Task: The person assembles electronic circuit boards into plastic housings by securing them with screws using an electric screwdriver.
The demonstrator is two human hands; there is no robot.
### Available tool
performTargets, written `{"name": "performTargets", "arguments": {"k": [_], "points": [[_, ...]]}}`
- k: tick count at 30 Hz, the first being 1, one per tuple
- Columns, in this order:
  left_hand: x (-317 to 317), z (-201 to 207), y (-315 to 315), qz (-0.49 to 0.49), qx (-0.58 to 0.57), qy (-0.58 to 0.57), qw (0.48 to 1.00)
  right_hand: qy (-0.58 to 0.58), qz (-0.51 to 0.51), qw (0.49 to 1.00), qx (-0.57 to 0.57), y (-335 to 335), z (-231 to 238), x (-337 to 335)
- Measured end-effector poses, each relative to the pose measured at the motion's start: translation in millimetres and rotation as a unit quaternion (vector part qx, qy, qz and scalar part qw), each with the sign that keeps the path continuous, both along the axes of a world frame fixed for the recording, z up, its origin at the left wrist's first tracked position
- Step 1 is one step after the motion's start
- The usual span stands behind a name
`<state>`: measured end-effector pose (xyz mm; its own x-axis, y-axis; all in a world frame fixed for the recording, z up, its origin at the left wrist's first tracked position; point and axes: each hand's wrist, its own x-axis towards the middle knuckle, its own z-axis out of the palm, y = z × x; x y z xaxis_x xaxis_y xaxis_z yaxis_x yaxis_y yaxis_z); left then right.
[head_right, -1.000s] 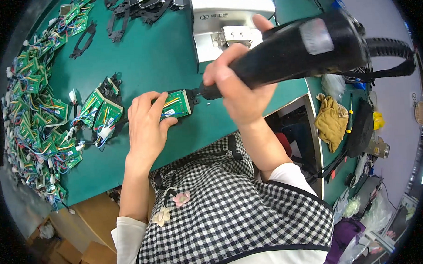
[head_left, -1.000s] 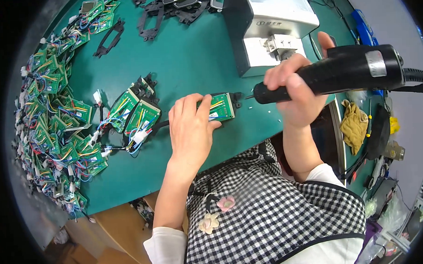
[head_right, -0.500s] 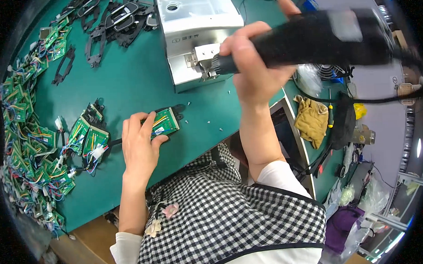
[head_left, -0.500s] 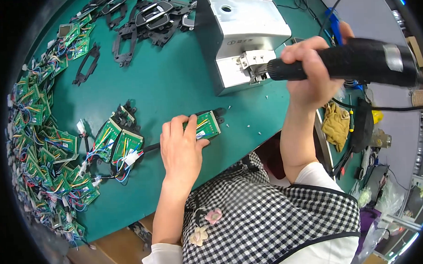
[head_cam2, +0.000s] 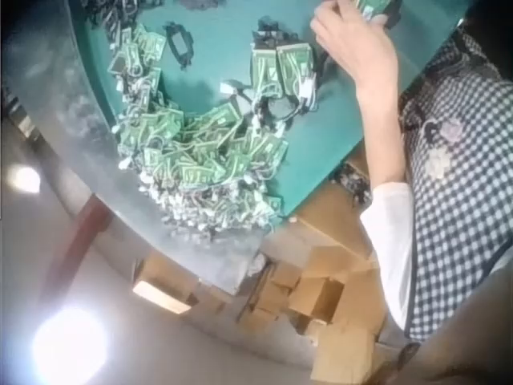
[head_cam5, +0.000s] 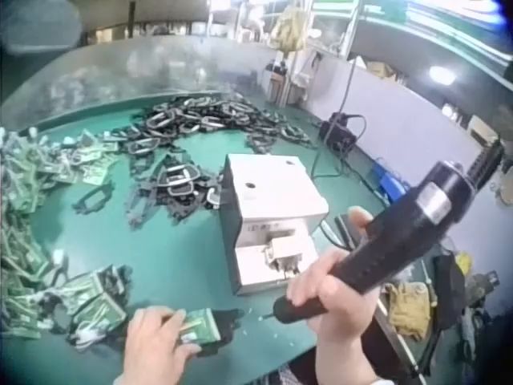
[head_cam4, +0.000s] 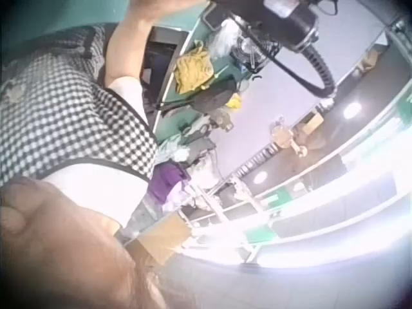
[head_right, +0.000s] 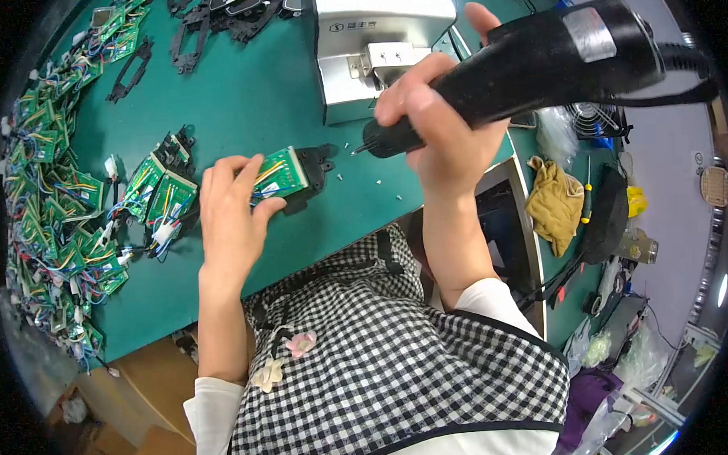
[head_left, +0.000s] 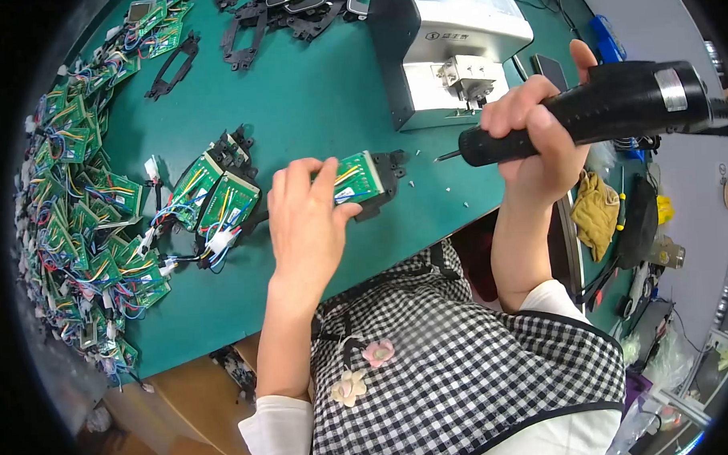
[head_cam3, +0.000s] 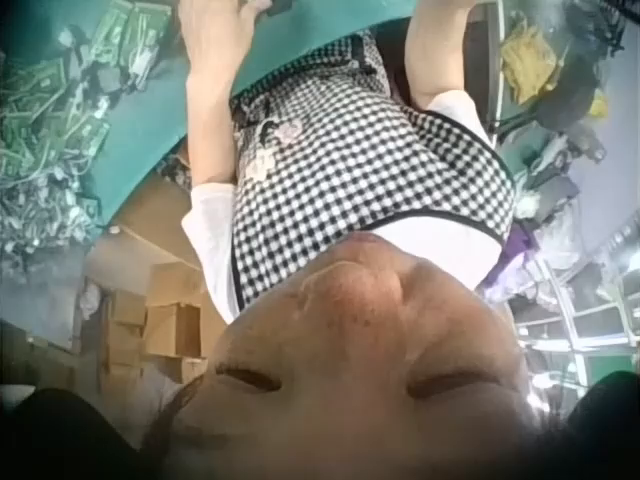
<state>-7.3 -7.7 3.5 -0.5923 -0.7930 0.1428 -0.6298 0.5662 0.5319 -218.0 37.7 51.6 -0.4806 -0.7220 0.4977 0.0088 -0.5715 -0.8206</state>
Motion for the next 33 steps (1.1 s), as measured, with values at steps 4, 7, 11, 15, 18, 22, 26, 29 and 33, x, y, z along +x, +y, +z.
{"name": "performTargets", "arguments": {"k": [4, 7, 11, 15, 18, 22, 26, 29, 33], "points": [[-9, -4, 5, -0.021, 0.004, -0.006, 1.0, -0.008, 0.002, 1.0, 0.012, -8, -13, 22], [-12, -8, 6, -0.021, 0.009, -0.011, 1.0, 0.015, 0.015, 0.999, 0.03, -17, -22, 32], [-14, -8, 4, -0.015, 0.034, -0.002, 0.999, 0.006, 0.04, 0.998, 0.041, -29, -32, 38], [-14, -7, 3, -0.014, 0.045, 0.01, 0.999, 0.009, 0.084, 0.996, 0.033, -36, -40, 38], [-15, -8, 2, -0.009, 0.048, 0.007, 0.999, 0.031, 0.154, 0.987, 0.036, -38, -37, 39], [-14, -8, 1, -0.021, 0.057, -0.005, 0.998, 0.115, 0.193, 0.973, 0.045, -34, -36, 33], [-12, -9, 6, -0.008, 0.049, -0.017, 0.999, 0.119, 0.042, 0.988, -0.088, -18, -16, 13], [-11, -6, 7, -0.012, 0.05, 0.006, 0.999, 0.024, -0.065, 0.988, -0.139, -18, 24, -19], [0, -6, -3, -0.037, 0.007, -0.007, 0.999, 0.081, -0.093, 0.99, -0.072, -35, 8, -29]]}}
